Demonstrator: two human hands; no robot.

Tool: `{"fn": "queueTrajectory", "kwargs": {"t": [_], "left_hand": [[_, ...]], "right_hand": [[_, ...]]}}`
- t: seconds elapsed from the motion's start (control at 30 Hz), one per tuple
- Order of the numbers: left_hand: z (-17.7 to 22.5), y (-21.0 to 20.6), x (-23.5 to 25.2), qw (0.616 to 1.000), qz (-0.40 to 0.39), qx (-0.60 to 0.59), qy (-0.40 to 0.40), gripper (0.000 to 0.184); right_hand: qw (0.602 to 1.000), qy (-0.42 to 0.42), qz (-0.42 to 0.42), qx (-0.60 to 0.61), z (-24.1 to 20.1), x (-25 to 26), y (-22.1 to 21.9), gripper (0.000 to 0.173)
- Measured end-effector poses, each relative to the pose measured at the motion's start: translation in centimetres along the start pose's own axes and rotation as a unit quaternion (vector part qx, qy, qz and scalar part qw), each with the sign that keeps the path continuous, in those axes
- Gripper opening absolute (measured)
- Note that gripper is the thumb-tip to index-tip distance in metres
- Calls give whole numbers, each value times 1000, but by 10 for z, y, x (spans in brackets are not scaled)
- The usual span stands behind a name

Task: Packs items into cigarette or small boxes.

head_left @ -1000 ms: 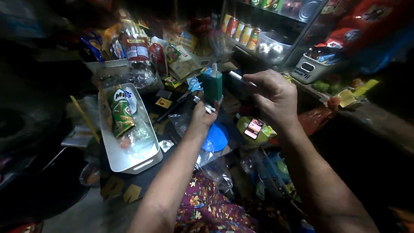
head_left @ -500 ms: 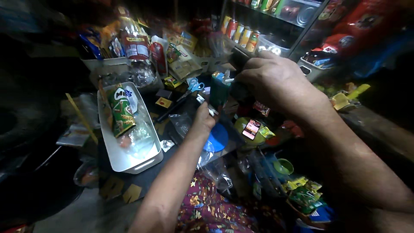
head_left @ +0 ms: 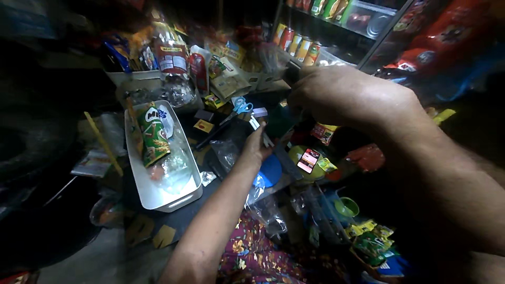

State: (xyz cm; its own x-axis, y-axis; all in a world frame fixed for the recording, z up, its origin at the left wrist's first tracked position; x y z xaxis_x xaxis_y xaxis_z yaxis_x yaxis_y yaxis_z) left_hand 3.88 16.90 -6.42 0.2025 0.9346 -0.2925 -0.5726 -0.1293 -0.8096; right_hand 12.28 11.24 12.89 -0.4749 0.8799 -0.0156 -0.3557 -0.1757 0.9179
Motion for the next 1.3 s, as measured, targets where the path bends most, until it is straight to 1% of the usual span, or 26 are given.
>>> {"fn": "queueTrajectory", "kwargs": {"t": [0.07,0.1,0.17,0.2,0.3,0.33,0.37,0.4,0.43,0.5,0.53,0.57,0.63,0.67,0.7,0.77,0.8,0.9,1.03,1.13,1.17,1.23,1.3], "left_hand": [[1,-1,-3,1000,-17,-15,17,23],[1,-2,-4,999,-24,-21,18,23],[2,-1,-6,999,-30,-21,12,25],[2,-1,-7,1000,-22,-6,6,26],[3,-4,-8,998,-22,60,-17,29],[3,-4,-8,996,-34,79,-19,30],[3,-4,-8,994,-51,98,-15,31],[1,-4,-10,991,-73,113,-3,30],[0,-3,-10,987,-104,123,14,30],[-2,-3,-14,976,-163,133,55,29],[-2,-3,-16,971,-182,140,69,29],[-3,-3,-17,965,-199,148,80,29],[-6,-3,-17,953,-233,170,93,31],[-7,-2,-16,945,-253,182,98,32],[-9,-1,-17,942,-257,193,98,32],[-10,-2,-20,941,-247,216,86,30],[-11,-1,-21,940,-244,222,83,28],[-13,-1,-20,942,-231,225,90,24],[-13,0,-19,939,-246,220,93,24],[-12,1,-17,941,-240,225,81,25],[-12,2,-16,940,-238,230,80,25],[-11,1,-17,941,-234,231,79,26],[-10,1,-17,940,-241,230,75,27]], "right_hand": [[997,36,19,67,3,1,-7,19],[990,61,55,116,7,0,-11,21],[961,91,142,219,16,-5,-17,27],[945,90,183,256,20,-9,-19,28],[888,50,302,343,35,-17,-33,28],[862,27,325,388,42,-16,-41,28],[831,-2,331,447,47,-14,-50,27],[797,-41,317,513,50,-11,-61,27],[762,-88,284,575,52,-8,-73,27],[706,-185,179,660,50,-2,-101,27],[690,-215,125,680,45,1,-115,27],[679,-226,76,694,39,4,-129,28],[650,-213,-3,730,29,6,-152,29],[632,-198,-26,749,24,6,-161,26],[605,-182,-36,774,20,6,-168,25],[547,-151,-30,823,15,5,-178,27],[525,-147,-24,838,15,5,-181,27],[467,-170,3,868,13,4,-188,24],[434,-176,29,883,8,5,-198,21],[387,-168,57,905,-2,6,-202,25],[377,-168,64,909,-6,7,-204,25],[369,-177,73,910,-12,6,-210,23],[352,-186,84,913,-14,5,-217,25]]}}
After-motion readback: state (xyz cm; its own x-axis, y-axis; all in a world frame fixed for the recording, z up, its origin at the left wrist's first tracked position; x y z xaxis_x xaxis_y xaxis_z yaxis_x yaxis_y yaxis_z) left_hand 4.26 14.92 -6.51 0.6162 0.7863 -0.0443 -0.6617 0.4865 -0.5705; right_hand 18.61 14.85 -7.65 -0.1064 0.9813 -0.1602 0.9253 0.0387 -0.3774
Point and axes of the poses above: each hand's wrist, its own x-axis towards the middle knuckle, its own y-axis out of the back of the hand, z = x × y, the point moved 2 cm from there along x, towards the middle knuckle, and after that the axes turned 8 degrees about -y, right-handed, at the moved point
